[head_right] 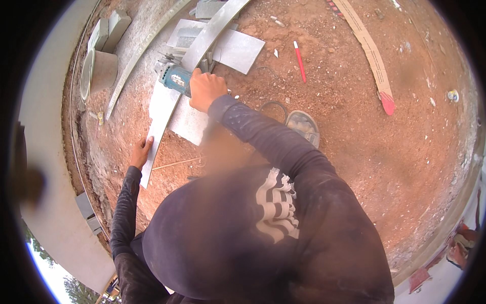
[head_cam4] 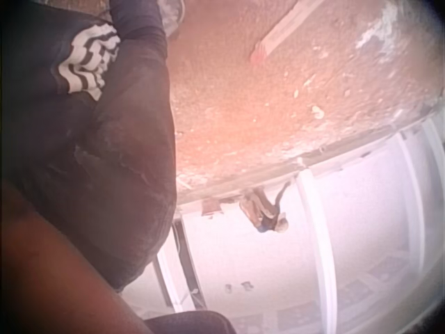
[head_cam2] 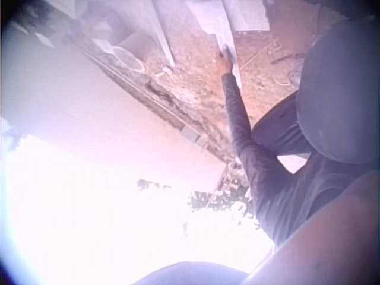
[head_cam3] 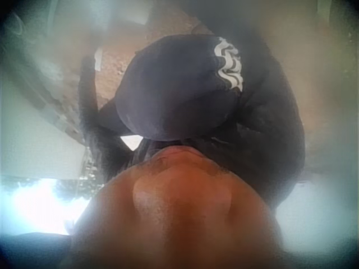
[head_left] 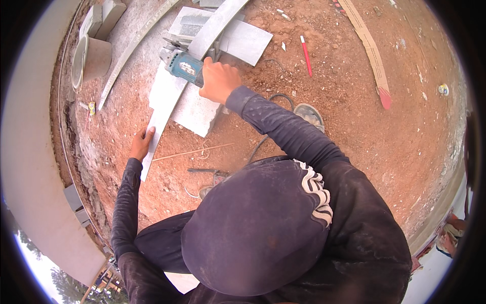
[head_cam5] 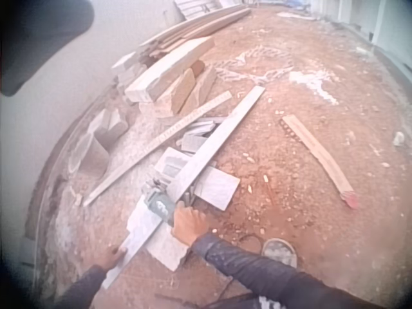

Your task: The person measures and marks a long white tile strip using a tape measure and a red marker. They then use an angle grinder to cut the tile along the marked line. After cutting, they measure and mark another section of the tile strip.

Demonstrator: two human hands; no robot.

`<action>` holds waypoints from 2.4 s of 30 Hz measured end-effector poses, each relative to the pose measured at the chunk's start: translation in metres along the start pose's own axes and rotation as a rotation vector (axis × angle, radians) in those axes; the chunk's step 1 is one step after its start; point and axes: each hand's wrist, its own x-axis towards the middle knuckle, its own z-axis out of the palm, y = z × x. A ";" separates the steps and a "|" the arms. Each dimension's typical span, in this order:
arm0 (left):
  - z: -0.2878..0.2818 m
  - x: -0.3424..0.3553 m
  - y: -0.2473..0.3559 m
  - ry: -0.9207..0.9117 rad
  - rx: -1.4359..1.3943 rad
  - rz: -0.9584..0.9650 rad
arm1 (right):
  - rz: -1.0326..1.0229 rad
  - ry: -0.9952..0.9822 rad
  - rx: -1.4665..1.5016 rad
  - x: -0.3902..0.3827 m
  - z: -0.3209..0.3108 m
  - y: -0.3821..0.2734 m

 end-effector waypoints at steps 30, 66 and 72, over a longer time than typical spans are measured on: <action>-0.001 -0.002 0.008 0.010 0.020 0.044 | 0.022 -0.020 0.049 -0.023 -0.012 0.006; -0.004 0.001 -0.001 0.001 0.056 0.039 | 0.020 0.004 0.045 -0.050 -0.016 0.026; 0.000 0.002 0.002 0.015 0.025 0.058 | 0.033 0.023 0.031 -0.056 -0.018 0.030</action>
